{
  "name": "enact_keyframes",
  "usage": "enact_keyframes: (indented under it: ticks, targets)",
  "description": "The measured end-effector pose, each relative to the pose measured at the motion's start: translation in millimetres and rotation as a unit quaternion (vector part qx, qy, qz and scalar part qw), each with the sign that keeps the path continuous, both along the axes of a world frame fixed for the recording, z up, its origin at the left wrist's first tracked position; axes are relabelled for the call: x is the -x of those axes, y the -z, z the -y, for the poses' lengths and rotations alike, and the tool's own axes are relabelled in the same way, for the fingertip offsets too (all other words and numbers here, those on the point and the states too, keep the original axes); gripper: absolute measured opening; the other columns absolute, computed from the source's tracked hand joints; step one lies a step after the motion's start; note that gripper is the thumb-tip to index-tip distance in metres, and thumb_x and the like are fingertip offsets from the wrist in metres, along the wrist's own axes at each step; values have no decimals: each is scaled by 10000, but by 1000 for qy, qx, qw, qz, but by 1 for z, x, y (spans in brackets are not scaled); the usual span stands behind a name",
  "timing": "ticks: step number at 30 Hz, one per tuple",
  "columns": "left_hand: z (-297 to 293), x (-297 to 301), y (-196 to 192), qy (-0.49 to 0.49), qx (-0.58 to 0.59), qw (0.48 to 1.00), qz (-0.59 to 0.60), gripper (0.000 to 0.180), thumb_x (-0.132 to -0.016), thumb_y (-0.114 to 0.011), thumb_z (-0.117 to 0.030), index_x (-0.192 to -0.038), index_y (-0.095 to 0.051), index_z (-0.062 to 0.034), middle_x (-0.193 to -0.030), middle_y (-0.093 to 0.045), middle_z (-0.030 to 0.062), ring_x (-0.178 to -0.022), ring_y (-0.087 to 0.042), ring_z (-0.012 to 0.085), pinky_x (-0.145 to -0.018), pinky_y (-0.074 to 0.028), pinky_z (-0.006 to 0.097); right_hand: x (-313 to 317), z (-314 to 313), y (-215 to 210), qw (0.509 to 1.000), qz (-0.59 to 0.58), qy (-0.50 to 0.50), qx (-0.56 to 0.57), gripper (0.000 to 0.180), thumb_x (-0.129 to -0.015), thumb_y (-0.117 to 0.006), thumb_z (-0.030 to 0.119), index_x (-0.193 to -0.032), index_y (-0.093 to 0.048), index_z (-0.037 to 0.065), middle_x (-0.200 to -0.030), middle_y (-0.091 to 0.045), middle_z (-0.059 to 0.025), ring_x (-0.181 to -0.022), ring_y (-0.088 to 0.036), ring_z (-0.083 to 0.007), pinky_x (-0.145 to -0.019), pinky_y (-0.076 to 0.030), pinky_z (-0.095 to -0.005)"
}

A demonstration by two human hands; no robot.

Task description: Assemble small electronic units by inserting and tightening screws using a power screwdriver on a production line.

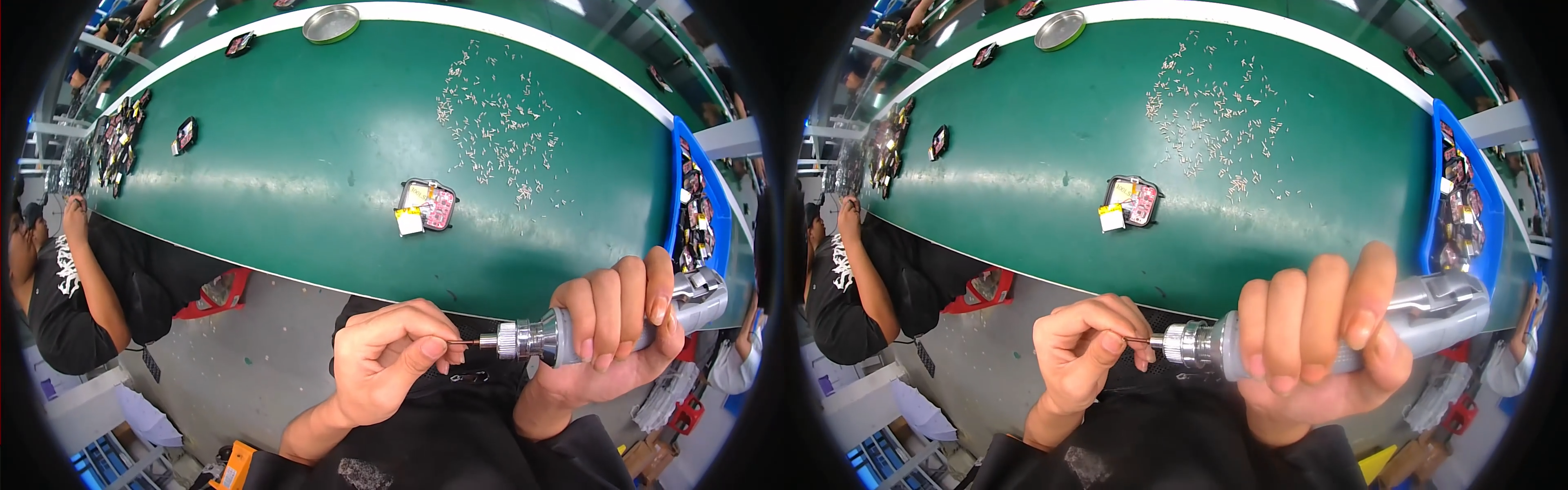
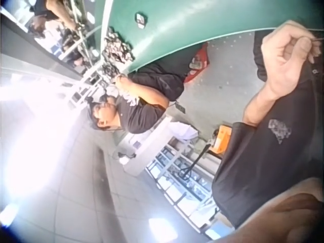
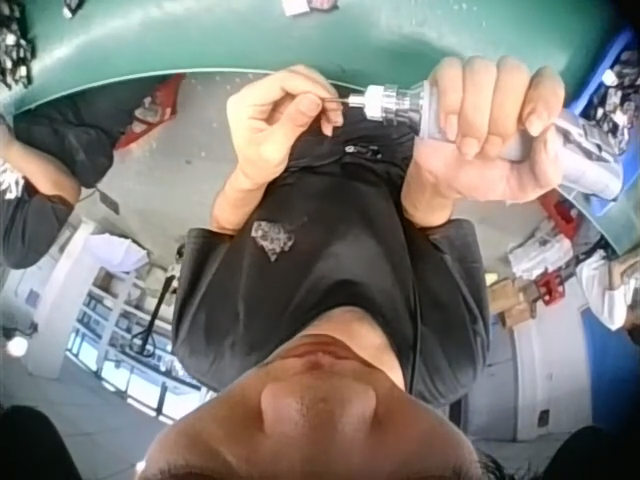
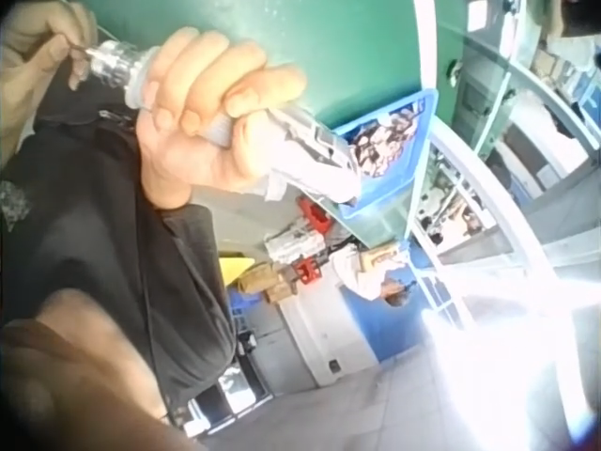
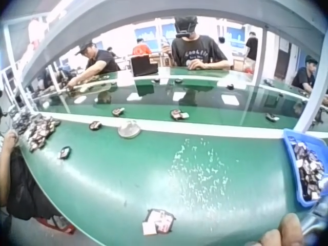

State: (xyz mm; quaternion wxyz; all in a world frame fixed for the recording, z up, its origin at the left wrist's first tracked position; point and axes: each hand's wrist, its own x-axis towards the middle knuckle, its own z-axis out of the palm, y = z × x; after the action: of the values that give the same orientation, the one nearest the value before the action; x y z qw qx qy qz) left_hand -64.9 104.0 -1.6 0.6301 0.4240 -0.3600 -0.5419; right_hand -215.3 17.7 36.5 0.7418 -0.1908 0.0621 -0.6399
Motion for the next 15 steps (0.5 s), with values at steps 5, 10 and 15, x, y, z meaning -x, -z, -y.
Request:
enact_keyframes:
  ticks: [5, 10, 15]
  targets:
    - [1, -2, -1, 2, 10, 992, 128, 82, -858, -614, 8, -828, -628, 83, -737, -632, 138, -609, -590, 175, -542, -483, 277, 4, -1, 3, 999, -31, -6, 24, 153, -863, -533, 99, -819, -389, 75, -562, -405, -15, -454, -414, -116, -481, -382, -272]
    - [4, 10, 5, -64, 116, 935, 330, 83, -736, -665, 96, -792, -618, 57, -682, -596, 120, -575, -581, 241, -523, -461, 298, 11, 2, 7, 999, -41, -17, 18, 150, -870, -524, 109, -817, -387, 73, -559, -404, -19, -450, -411, -120, -478, -380, -275]
    - [6, 12, 4, -51, 107, 939, 323, 74, -746, -653, 95, -802, -619, 61, -695, -601, 123, -583, -583, 240, -535, -468, 297, 14, 5, 13, 999, -35, -29, 14, 138, -881, -504, 115, -821, -387, 72, -561, -396, -21, -452, -408, -120, -486, -381, -278]
